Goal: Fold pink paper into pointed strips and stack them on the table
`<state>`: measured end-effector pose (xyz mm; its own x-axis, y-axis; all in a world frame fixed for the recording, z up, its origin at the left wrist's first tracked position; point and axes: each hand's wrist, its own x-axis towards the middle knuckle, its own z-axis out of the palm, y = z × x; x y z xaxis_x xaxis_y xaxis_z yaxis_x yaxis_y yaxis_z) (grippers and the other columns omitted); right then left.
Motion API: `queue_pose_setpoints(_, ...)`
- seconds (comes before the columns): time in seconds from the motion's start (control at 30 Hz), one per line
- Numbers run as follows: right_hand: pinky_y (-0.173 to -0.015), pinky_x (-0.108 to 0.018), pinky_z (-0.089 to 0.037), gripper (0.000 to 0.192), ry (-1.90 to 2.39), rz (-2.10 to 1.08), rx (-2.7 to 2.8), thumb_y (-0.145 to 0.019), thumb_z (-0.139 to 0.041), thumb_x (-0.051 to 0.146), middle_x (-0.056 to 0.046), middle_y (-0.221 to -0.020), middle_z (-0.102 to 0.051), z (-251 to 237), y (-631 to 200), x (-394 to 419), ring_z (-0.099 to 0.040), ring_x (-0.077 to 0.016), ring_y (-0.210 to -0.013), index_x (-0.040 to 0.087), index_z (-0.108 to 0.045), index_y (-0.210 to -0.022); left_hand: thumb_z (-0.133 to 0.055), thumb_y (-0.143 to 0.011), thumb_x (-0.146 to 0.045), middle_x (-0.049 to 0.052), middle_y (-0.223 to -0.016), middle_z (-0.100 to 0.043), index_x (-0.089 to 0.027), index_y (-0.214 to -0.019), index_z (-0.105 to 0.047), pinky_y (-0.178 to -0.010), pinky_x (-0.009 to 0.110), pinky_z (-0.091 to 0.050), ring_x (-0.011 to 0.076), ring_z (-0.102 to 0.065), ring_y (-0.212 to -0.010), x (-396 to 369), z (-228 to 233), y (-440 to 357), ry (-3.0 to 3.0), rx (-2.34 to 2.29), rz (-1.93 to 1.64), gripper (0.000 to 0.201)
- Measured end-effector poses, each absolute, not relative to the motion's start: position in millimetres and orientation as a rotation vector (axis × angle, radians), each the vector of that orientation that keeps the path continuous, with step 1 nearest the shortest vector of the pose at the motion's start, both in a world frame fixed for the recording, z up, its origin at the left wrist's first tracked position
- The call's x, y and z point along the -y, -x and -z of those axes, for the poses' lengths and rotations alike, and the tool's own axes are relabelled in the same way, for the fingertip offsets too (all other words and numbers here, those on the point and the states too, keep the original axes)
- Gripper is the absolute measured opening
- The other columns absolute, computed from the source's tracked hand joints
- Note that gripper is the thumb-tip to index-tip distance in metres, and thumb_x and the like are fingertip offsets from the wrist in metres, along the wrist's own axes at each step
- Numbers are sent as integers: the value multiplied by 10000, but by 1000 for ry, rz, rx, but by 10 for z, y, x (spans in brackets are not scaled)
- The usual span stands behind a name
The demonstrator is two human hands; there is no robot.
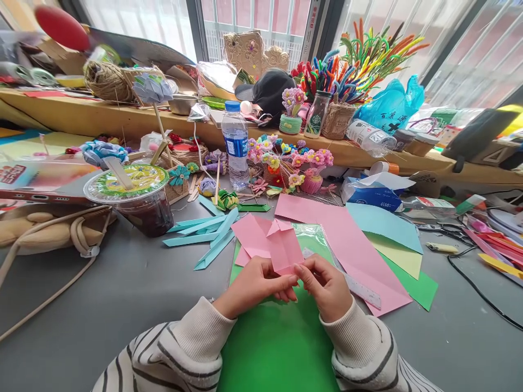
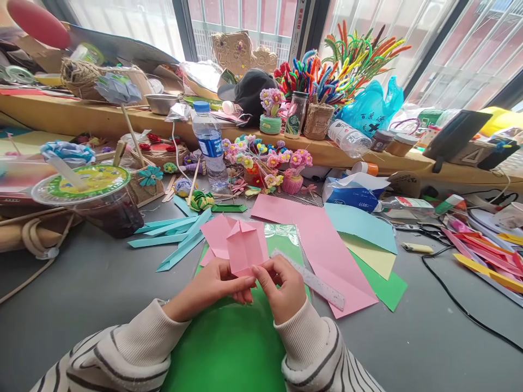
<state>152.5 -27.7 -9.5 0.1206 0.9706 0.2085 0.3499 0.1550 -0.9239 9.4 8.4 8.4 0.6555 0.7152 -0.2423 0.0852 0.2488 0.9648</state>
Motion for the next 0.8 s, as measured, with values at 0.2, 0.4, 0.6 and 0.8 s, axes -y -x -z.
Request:
queue_pose_setpoints(0.2,-447,-224,-308,257,1395,-766,1495,-738,-469,347,31,-537,-377,48,-1540,297,-355,-91,-475,177,-424,-550,-562,-665,-319,30,-571,-612,-91,-700,-591,-533,203,-429,103,-556,-538,-84,-90,-98,-1269,-779,-486,233)
queue_pose_setpoints(0.4,-445,-225,-276,274,1382,-729,1518,-756,-434,334,42,-535,-320,44,-1523,298,-311,-88,-473,188,-354,-539,-580,-640,-334,19,-555,-599,-100,-642,-570,-537,212,-429,108,-555,-547,-67,-83,-111,-1259,-793,-521,234)
queue_pose_setpoints(0.6,-457,-231,-291,288,1381,-729,1561,-771,-407,331,38,-525,-326,56,-1538,306,-327,-92,-476,185,-360,-527,-569,-649,-352,17,-550,-589,-98,-656,-586,-527,200,-411,103,-547,-545,-85,-100,-99,-1295,-756,-476,254)
queue_pose_setpoints(0.8,-420,-223,-311,306,1305,-936,1542,-764,-406,386,24,-481,-422,11,-1518,314,-383,-88,-439,157,-488,-578,-559,-663,-335,16,-567,-582,-96,-702,-596,-538,197,-407,104,-548,-557,-104,-105,-59,-1315,-672,-396,244)
